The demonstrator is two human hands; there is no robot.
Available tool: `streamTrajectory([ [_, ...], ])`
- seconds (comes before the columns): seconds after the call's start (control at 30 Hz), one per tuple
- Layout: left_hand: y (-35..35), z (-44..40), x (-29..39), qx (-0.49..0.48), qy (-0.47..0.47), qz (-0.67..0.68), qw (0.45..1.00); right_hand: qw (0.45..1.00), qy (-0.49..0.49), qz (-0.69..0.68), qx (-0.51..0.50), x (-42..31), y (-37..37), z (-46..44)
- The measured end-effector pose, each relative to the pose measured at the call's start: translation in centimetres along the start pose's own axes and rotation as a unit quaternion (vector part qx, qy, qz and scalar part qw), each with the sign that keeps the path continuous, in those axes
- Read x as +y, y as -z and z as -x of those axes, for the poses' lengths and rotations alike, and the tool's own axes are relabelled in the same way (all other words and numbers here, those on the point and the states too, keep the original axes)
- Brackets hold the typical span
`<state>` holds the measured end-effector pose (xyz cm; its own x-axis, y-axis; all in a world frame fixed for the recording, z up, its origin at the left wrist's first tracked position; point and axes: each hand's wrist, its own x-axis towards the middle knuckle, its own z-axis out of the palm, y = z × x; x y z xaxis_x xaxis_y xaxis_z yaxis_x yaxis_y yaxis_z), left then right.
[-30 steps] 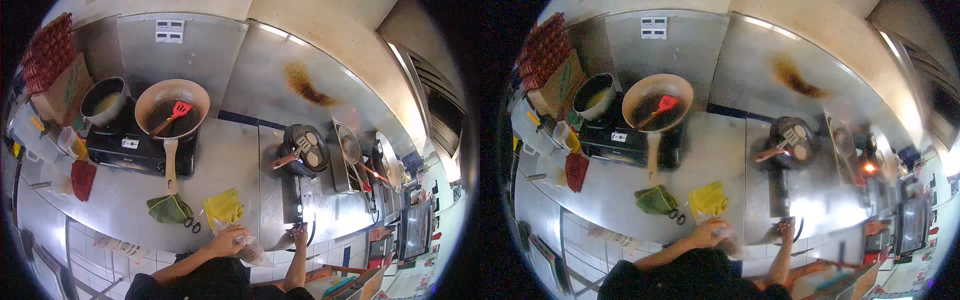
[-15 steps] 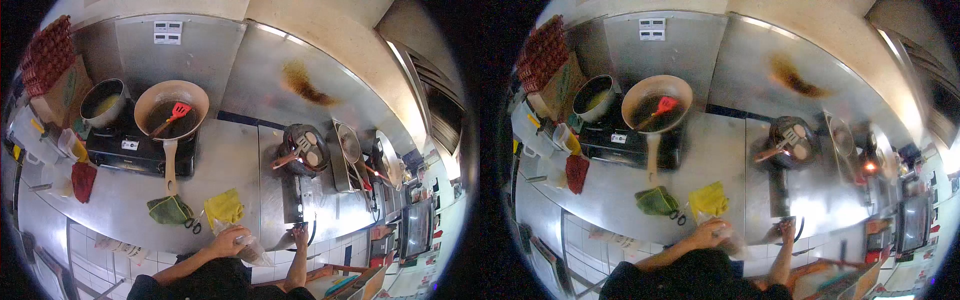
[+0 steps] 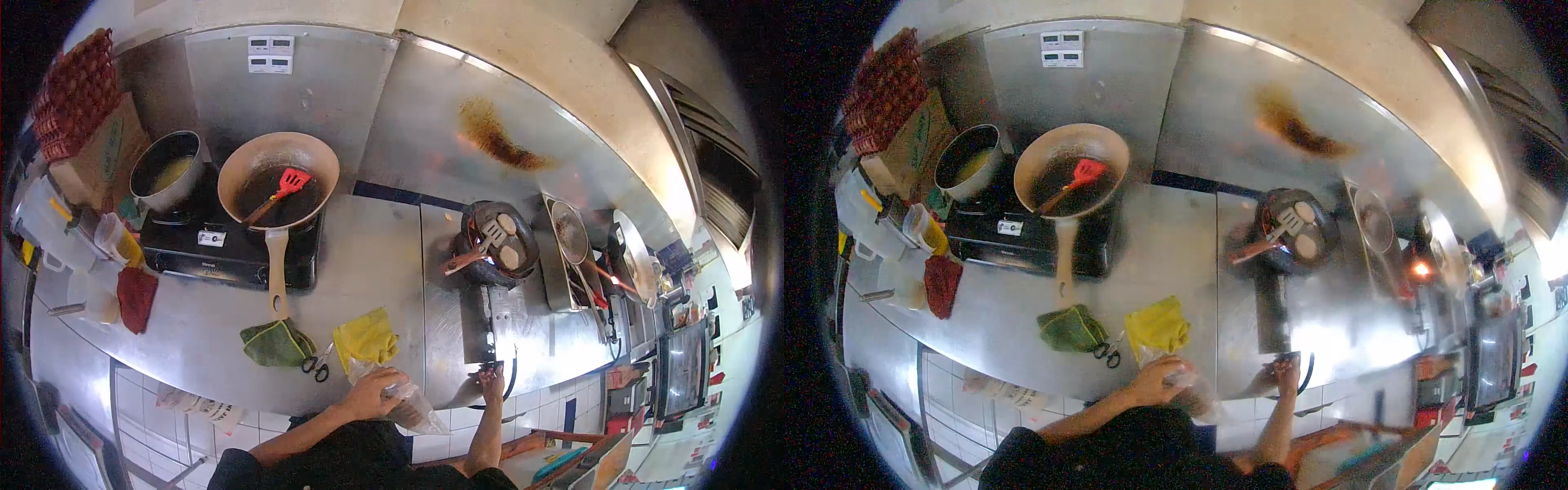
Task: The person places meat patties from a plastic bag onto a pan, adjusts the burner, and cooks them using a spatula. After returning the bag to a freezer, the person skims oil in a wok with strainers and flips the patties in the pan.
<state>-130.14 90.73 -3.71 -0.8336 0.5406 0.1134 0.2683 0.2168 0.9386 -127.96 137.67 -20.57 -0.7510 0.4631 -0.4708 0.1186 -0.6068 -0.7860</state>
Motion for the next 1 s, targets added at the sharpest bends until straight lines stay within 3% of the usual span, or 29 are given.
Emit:
streamTrajectory([
  [0.2, 2.2, 0.7, 3.0, -0.018, -0.039, 0.039, 0.998, 0.991, -0.037, 0.074, 0.107, -0.3, -1.3, 2.2],
  [0.27, 3.5, 0.3, 3.4, -0.034, -0.067, 0.079, 0.994, 0.942, 0.066, 0.218, 0.248, -0.6, -5.0, 5.6],
  [0.3, 4.2, 0.4, 3.4, -0.017, 0.002, 0.154, 0.988, 0.932, 0.072, 0.252, 0.252, -2.0, -9.3, 9.3],
  [0.33, 5.0, 0.2, 3.2, -0.004, 0.071, 0.226, 0.972, 0.952, 0.104, 0.254, 0.137, -2.4, -12.4, 13.3],
  [0.4, 6.8, -2.1, 1.8, 0.076, 0.167, 0.032, 0.982, 0.937, 0.126, 0.318, -0.075, -3.0, -17.3, 19.8],
  [0.43, 6.5, -3.7, -1.2, 0.156, 0.120, -0.110, 0.974, 0.938, 0.092, 0.294, -0.157, -2.6, -18.6, 22.3],
  [0.47, 5.8, -5.2, -5.1, 0.232, 0.063, -0.246, 0.939, 0.889, 0.098, 0.389, -0.219, -3.0, -20.7, 24.9],
  [0.5, 4.7, -6.1, -8.0, 0.218, 0.051, -0.249, 0.942, 0.852, 0.116, 0.453, -0.236, -3.1, -22.7, 27.0],
  [0.57, 3.2, -7.5, -11.6, 0.141, 0.165, -0.376, 0.901, 0.749, 0.249, 0.560, -0.250, -4.1, -25.6, 29.5],
  [0.63, 3.6, -9.2, -13.0, -0.026, 0.259, -0.352, 0.899, 0.740, 0.245, 0.578, -0.242, -2.8, -24.6, 28.3],
  [0.7, 5.3, -10.5, -7.0, -0.056, 0.247, -0.348, 0.903, 0.731, 0.236, 0.594, -0.238, -2.1, -23.0, 26.8],
  [0.73, 6.0, -10.9, -6.2, -0.060, 0.234, -0.360, 0.901, 0.724, 0.219, 0.590, -0.284, -1.9, -22.5, 26.2],
  [0.8, 6.6, -10.0, -5.6, 0.061, 0.087, -0.366, 0.924, 0.715, 0.206, 0.578, -0.335, -1.4, -21.6, 25.1],
  [0.83, 6.6, -9.6, -5.4, 0.062, 0.086, -0.376, 0.921, 0.698, 0.187, 0.592, -0.355, -1.1, -21.3, 24.7],
  [0.9, 7.3, -10.6, -4.4, 0.161, 0.191, -0.096, 0.963, 0.686, 0.182, 0.598, -0.373, 0.2, -20.3, 23.7],
  [0.93, 7.9, -12.3, -3.4, 0.160, 0.178, -0.107, 0.965, 0.686, 0.204, 0.579, -0.391, 1.1, -19.6, 22.9],
  [1.0, 8.6, -13.5, 1.3, 0.315, 0.027, -0.190, 0.929, 0.689, 0.213, 0.554, -0.415, 1.1, -19.0, 22.9],
])
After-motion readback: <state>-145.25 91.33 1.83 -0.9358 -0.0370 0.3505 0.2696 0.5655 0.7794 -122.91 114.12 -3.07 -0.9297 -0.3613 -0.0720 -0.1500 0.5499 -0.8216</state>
